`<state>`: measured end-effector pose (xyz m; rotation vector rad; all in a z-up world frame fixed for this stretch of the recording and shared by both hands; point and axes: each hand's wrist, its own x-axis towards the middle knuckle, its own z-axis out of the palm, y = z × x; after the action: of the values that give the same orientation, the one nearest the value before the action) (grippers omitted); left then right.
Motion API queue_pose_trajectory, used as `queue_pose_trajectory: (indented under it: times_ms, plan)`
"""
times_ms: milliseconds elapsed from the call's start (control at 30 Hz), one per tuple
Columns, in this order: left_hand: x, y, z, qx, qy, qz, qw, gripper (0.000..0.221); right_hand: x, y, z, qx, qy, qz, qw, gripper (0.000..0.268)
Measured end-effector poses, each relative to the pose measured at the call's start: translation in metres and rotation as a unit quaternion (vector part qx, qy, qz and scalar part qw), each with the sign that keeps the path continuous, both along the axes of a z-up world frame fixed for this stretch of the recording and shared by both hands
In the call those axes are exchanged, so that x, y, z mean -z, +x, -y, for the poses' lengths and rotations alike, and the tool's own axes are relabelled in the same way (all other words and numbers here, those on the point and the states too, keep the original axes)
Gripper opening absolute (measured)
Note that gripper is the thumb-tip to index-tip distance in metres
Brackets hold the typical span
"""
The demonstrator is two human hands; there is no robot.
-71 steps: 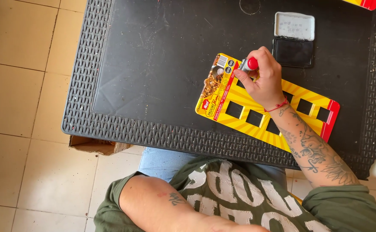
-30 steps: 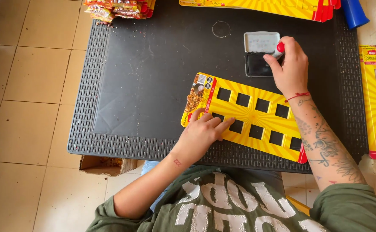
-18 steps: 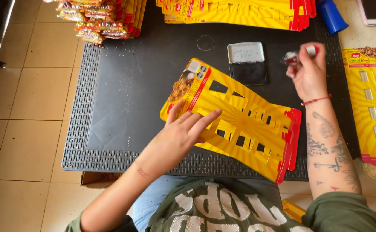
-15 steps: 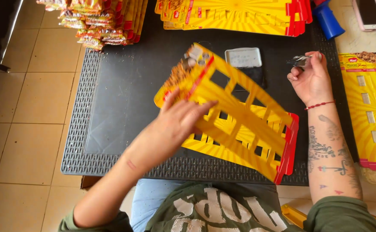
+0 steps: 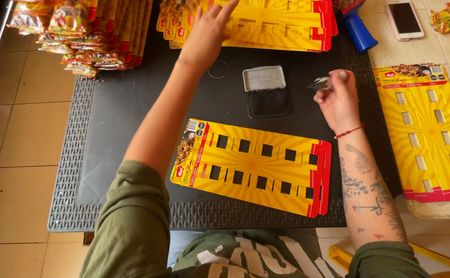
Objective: The person labels yellow packaging strips using a red stamp and ink pad, repeatedly pressing the stamp onto the ink and then onto the packages, while moving the finished strips into a stack.
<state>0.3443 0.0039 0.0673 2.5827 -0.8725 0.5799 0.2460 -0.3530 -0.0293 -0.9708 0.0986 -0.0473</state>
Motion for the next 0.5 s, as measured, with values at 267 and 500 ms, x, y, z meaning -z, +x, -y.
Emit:
queue_pose_trajectory:
  times_ms: [267, 500]
  plan:
    - [0.049, -0.124, 0.039, -0.019, -0.054, -0.182, 0.982, 0.137, -0.009, -0.017, -0.050, 0.015, -0.502, 0.185, 0.845, 0.043]
    - [0.081, -0.112, 0.051, -0.046, -0.082, -0.212, 0.973, 0.128, -0.025, -0.025, -0.106, 0.000, -0.668, 0.309, 0.677, 0.042]
